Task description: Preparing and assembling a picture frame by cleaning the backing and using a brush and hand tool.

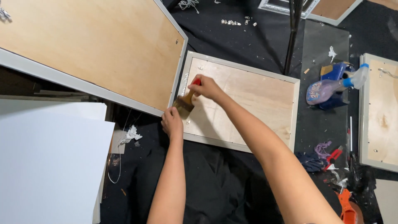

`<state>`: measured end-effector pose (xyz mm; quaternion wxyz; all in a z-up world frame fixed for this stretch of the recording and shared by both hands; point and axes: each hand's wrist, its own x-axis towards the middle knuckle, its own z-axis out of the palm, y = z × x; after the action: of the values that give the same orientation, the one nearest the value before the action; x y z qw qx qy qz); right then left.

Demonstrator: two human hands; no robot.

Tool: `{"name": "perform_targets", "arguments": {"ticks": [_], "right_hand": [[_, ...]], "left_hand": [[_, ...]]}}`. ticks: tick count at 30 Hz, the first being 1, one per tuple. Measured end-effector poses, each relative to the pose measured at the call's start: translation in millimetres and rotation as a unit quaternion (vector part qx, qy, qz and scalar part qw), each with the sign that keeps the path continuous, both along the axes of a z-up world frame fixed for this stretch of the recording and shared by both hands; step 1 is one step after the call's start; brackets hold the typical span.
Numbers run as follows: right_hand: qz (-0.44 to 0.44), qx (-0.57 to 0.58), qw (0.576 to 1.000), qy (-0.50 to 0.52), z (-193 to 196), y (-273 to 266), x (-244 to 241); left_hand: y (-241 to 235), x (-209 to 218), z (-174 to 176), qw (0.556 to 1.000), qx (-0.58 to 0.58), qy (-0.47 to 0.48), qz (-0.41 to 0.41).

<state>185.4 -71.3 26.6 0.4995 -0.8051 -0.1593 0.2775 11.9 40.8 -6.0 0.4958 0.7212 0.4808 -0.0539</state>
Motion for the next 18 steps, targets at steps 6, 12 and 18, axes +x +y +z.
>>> {"name": "perform_targets", "arguments": {"ticks": [6,12,18], "right_hand": [[-0.070,-0.103,0.962,-0.244,4,4,116],[-0.104,-0.071,0.926,-0.357,16,-5,123],[0.018,-0.147,0.886,-0.440,28,-30,8]], "left_hand": [[-8,8,-15,1.000,0.001,-0.001,-0.031],[-10,12,-34,0.998,0.043,-0.044,0.003],[-9,11,-36,0.996,0.050,-0.075,-0.001]]}}
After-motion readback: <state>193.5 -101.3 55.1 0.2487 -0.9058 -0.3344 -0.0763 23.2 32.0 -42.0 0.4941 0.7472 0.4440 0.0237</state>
